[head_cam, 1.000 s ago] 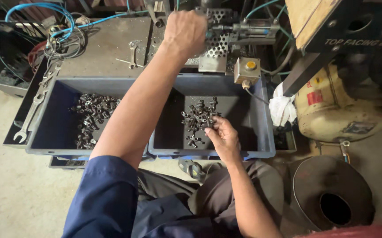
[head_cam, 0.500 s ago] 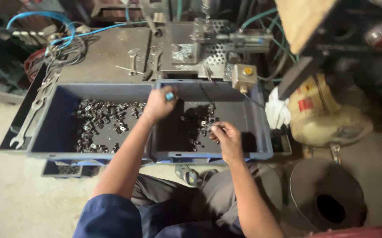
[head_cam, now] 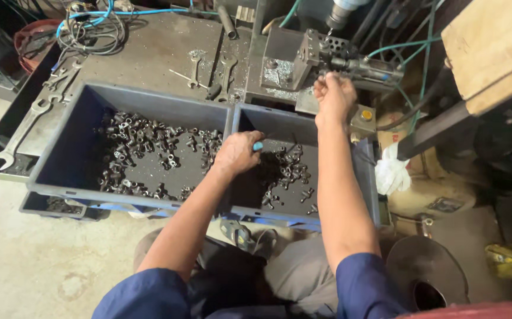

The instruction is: The person sits at a machine bench and sorts small black metal fittings from a full plastic bin into a second bin, using a thin rod to move and pick the parts and placing selected fittings one at a time into the tapping machine beside the bins. The person repeats this pick-and-place cycle across the episode.

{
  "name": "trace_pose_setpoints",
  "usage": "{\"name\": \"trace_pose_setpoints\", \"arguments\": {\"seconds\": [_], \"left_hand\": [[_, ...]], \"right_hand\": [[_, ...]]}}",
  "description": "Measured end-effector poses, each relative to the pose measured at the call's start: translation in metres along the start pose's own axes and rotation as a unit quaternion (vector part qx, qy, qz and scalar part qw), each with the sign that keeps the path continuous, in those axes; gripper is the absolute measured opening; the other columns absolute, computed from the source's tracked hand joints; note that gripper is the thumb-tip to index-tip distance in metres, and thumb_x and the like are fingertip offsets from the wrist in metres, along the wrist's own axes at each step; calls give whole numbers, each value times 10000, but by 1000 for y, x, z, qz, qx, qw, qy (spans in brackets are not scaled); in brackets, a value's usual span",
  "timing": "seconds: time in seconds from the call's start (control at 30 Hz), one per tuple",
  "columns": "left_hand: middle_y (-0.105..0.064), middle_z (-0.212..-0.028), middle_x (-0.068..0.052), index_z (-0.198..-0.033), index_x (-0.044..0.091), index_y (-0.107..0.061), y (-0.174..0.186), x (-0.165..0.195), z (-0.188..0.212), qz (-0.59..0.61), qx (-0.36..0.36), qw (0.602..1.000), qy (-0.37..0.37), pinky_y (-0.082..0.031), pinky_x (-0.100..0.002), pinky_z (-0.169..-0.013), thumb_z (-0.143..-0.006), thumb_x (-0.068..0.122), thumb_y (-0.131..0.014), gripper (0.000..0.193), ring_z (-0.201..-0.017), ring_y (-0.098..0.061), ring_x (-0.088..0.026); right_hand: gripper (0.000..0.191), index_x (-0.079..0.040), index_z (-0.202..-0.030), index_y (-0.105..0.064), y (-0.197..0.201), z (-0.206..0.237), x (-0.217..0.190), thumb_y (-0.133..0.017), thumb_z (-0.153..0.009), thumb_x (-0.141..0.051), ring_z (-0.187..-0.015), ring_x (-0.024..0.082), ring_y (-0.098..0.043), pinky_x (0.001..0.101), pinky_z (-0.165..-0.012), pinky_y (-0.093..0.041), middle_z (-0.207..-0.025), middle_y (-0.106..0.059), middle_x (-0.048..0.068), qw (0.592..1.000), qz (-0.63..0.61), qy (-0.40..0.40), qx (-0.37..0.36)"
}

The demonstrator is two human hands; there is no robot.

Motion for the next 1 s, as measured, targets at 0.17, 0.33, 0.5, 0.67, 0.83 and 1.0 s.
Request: {"name": "trace_pose_setpoints", "arguments": {"seconds": [0.17, 0.33, 0.5, 0.67, 0.83, 1.0], "left_hand": [[-738, -1048, -199, -1151, 82, -708, 5, 0, -1, 23, 0, 1000, -16, -547, -478, -902, -804, 123, -674, 350, -980, -697, -396], [-735, -1051, -199, -1158, 79, -708, 6, -4, -1, 39, -5, 999, -1, -537, -478, -898, -777, 114, -683, 384, -988, -690, -396], [-737, -1052, -196, -1166, 80, -704, 5, -5, -2, 32, -11, 999, 6, -542, -469, -910, -777, 115, -680, 391, -990, -695, -388], [-737, -1054, -199, -1160, 81, -711, 3, -4, -2, 32, -11, 999, 5, -545, -464, -919, -792, 114, -673, 371, -989, -699, -385], [-740, -1054, -196, -1153, 84, -718, 7, -1, -3, 36, 11, 999, -11, -540, -473, -911, -800, 126, -676, 358, -993, -696, -388], [-734, -1070, -203, -1183, 88, -710, 3, -1, 3, 34, 6, 999, -6, -539, -485, -907, -847, 152, -675, 344, -995, -687, -405]], "right_hand": [[112, -65, -1004, -624, 3, -33, 18, -703, -928, -88, -668, 209, -666, 315, -585, -533, -832, -688, 103, 996, 7, -21, 81], [134, -62, -996, -631, 3, -37, 30, -719, -914, -119, -764, 240, -687, 366, -666, -546, -901, -699, 111, 996, -32, -40, 72], [136, -73, -997, -621, -11, -47, 28, -724, -917, -111, -813, 234, -673, 381, -686, -539, -930, -704, 108, 997, -31, -44, 50], [168, -58, -1089, -631, -24, -35, 20, -653, -955, -156, -835, 274, -704, 378, -668, -550, -967, -713, 140, 995, -12, -91, -38], [367, -45, -1335, -630, 0, 27, -51, -660, -1000, -191, -1014, 218, -738, 327, -887, -598, -1184, -728, 141, 931, 337, 88, -112], [302, -56, -1292, -711, 46, 93, -122, -669, -1034, -207, -1067, 317, -718, 420, -949, -551, -1180, -745, 147, 708, 633, 309, -48]]}}
Point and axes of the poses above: each hand's wrist, its own z-axis away from the middle knuckle, its own y-axis out of the back of the hand, x = y × z, the point moved 9 cm from there along -z, towards the middle knuckle
